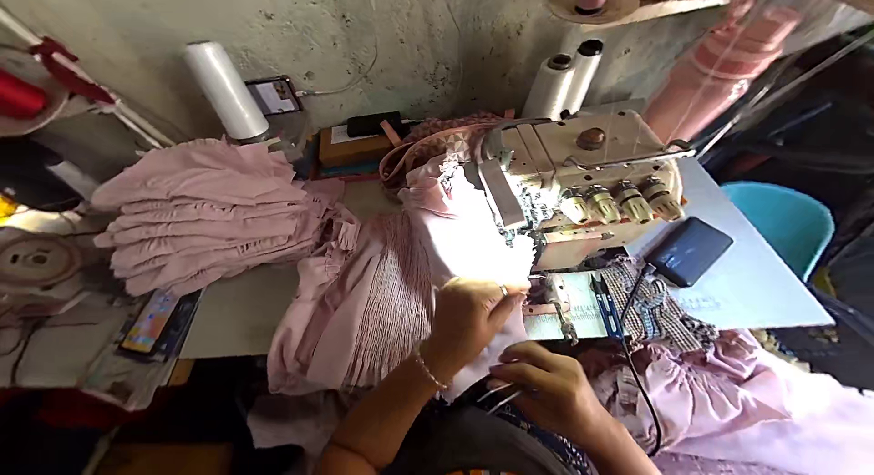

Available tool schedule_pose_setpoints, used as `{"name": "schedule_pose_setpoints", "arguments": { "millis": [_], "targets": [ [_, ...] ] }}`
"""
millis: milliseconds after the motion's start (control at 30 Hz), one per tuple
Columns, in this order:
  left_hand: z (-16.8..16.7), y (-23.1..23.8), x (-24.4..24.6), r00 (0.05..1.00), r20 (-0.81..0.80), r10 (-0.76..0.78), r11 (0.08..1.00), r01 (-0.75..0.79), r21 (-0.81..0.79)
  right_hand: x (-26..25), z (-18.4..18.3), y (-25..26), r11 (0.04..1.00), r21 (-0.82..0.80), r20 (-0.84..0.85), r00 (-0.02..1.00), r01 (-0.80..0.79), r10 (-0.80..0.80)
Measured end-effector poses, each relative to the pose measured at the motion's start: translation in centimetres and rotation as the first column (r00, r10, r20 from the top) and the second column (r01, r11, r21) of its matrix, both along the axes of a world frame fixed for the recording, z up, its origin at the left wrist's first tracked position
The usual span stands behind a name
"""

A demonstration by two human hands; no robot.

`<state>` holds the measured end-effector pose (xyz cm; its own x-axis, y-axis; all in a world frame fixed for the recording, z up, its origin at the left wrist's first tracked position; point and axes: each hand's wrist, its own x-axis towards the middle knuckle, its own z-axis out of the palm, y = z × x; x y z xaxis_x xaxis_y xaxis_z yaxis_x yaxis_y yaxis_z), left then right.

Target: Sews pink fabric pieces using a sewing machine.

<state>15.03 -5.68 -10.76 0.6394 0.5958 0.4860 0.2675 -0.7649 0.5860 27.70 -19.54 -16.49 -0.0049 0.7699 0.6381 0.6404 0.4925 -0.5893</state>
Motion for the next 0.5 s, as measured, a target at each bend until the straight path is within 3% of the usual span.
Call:
{"name": "schedule_pose_setpoints", "arguments": {
  "millis": [100,200,300,500],
  "targets": [
    [-0.2,-2.0,-1.0,0.998,-0.058,-0.009,0.982,0.019,0.187,3.1,2.1,-0.1,0.996,0.031,-0.045,0.996,0.081,-0.080],
    [0.1,-3.4,-2.5,0.991,-0.033,-0.127,0.982,0.130,0.138,4.8,3.8,1.4,0.997,0.045,-0.085,0.994,-0.066,0.070],
    [1.6,-2.9,-4.2,0.985,0.124,-0.117,0.988,0.103,0.112,4.8,3.8,3.6,0.978,0.085,-0.096,0.976,-0.189,0.197],
    [2.1,-0.9,-4.5,0.976,0.201,-0.087,0.993,0.068,0.100,4.5,4.8,5.1,0.987,0.138,-0.082,0.992,-0.080,0.092]
  ]
}}
